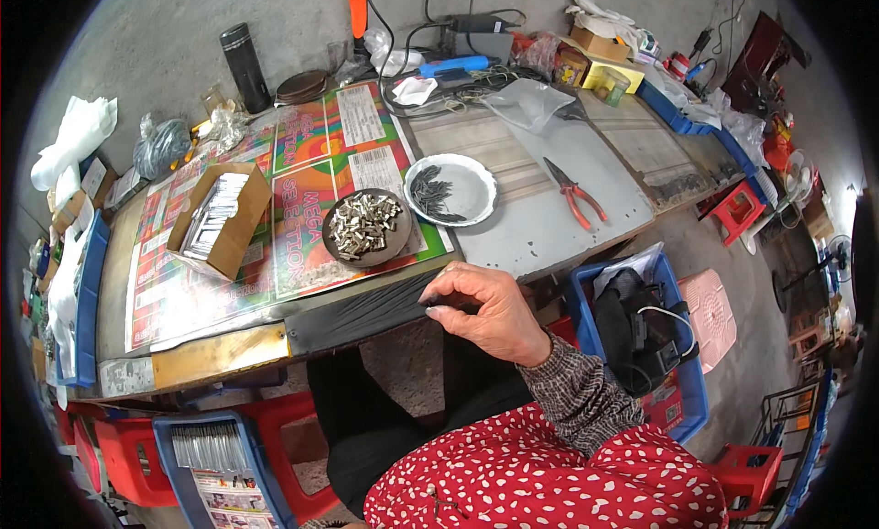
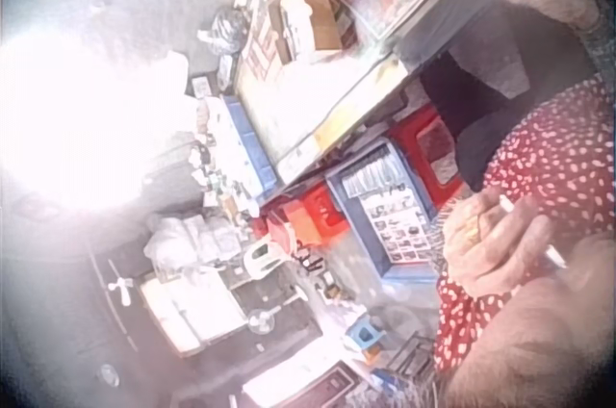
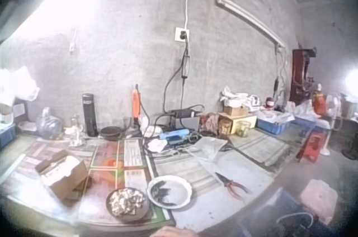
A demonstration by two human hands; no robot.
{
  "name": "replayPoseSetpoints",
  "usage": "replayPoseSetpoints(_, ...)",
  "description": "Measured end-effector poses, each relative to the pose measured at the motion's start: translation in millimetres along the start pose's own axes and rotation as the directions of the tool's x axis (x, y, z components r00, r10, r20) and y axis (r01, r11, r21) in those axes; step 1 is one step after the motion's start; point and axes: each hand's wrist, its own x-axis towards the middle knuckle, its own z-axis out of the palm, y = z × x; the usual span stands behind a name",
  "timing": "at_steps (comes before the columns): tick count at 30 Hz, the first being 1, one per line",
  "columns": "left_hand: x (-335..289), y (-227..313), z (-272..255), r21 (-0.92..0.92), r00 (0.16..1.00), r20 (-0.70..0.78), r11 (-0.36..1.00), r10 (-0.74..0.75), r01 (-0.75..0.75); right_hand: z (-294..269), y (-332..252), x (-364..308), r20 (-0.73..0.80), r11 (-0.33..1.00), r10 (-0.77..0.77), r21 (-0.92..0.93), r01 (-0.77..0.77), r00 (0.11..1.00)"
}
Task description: The person assembles small metal components by hand, joining the pieces together and taking parts from dishes and boxes on the work table.
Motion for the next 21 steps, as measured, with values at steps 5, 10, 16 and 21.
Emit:
replayPoseSetpoints(5, -0.9, -2.9, 4.8, 0.029, 0.998, -0.046, 0.999, 0.042, -0.041, 1.8, -1.7, -2.1, 0.028, 0.999, 0.024, 0.039, -0.025, 0.999)
replayPoseSetpoints(10, -2.0, 2.6, 7.8, 0.041, 0.994, -0.106, 0.999, 0.002, 0.002, 4.4, -3.5, -3.0, 0.046, 0.994, 0.039, 0.103, -0.044, 0.998)
replayPoseSetpoints(16, -3.3, 2.1, 4.4, 0.005, 0.999, -0.054, 1.0, -0.002, 0.002, 7.5, -2.3, -4.0, 0.063, 0.993, 0.026, 0.113, -0.033, 0.998)
replayPoseSetpoints(21, -1.0, 7.1, 2.5, 0.035, 0.998, -0.007, 0.997, -0.065, 0.065, 8.5, -1.1, -5.4, 0.051, 0.981, 0.067, 0.181, -0.075, 0.996)
